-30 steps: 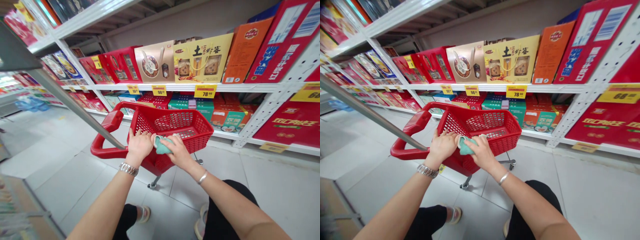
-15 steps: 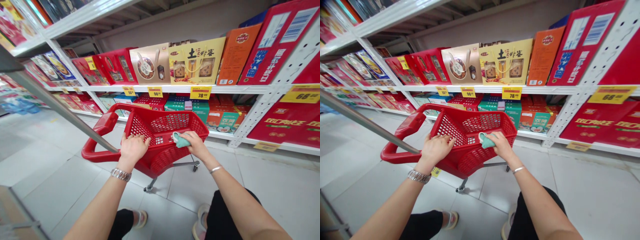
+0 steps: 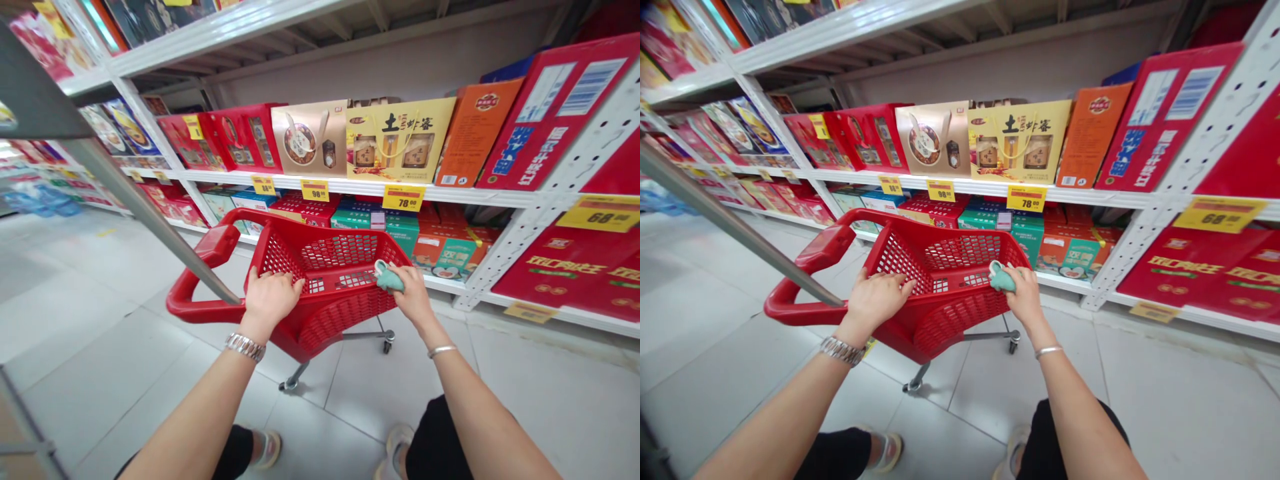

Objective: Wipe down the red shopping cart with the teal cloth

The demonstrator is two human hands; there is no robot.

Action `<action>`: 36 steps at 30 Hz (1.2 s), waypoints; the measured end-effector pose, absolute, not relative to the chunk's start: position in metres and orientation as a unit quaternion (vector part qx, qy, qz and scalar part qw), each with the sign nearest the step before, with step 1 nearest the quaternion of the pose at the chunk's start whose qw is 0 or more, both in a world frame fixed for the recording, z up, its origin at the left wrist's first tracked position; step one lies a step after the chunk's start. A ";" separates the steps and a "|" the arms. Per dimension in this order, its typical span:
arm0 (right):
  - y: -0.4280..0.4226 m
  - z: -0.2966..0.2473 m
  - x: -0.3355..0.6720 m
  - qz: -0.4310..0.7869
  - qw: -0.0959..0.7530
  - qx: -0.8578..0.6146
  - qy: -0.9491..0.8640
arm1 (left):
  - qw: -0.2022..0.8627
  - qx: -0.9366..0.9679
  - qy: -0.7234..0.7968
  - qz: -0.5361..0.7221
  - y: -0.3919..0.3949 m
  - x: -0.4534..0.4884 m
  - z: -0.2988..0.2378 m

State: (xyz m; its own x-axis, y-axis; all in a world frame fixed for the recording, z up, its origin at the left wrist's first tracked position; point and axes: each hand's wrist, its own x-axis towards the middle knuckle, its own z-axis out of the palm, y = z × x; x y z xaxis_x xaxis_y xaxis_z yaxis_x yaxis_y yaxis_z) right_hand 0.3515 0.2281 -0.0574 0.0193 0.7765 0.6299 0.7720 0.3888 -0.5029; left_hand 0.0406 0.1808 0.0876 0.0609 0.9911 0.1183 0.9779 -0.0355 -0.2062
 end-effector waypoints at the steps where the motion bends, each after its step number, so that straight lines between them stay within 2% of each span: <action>1: 0.225 -0.055 0.339 0.005 0.453 -0.551 -0.700 | 0.115 -0.717 -0.686 0.031 0.181 0.040 0.088; 5: 0.200 -0.044 0.275 0.038 0.475 -0.506 -0.719 | 0.115 -0.712 -0.692 0.037 0.180 0.039 0.089; 10: 0.168 -0.028 0.202 0.135 0.480 -0.390 -0.774 | 0.120 -0.728 -0.674 0.017 0.179 0.036 0.087; 15: 0.174 -0.018 0.195 0.163 0.473 -0.343 -0.795 | 0.101 -0.739 -0.666 -0.007 0.177 0.034 0.087; 23: 0.213 -0.026 0.278 0.064 0.440 -0.458 -0.769 | 0.116 -0.722 -0.683 0.001 0.178 0.038 0.086; 28: 0.224 -0.041 0.339 0.000 0.456 -0.540 -0.707 | 0.122 -0.718 -0.685 0.020 0.179 0.038 0.086; 33: 0.230 -0.047 0.360 0.006 0.456 -0.636 -0.622 | 0.118 -0.714 -0.689 0.029 0.178 0.041 0.089; 36: 0.229 -0.044 0.343 0.007 0.447 -0.635 -0.630 | 0.116 -0.711 -0.693 0.025 0.179 0.042 0.089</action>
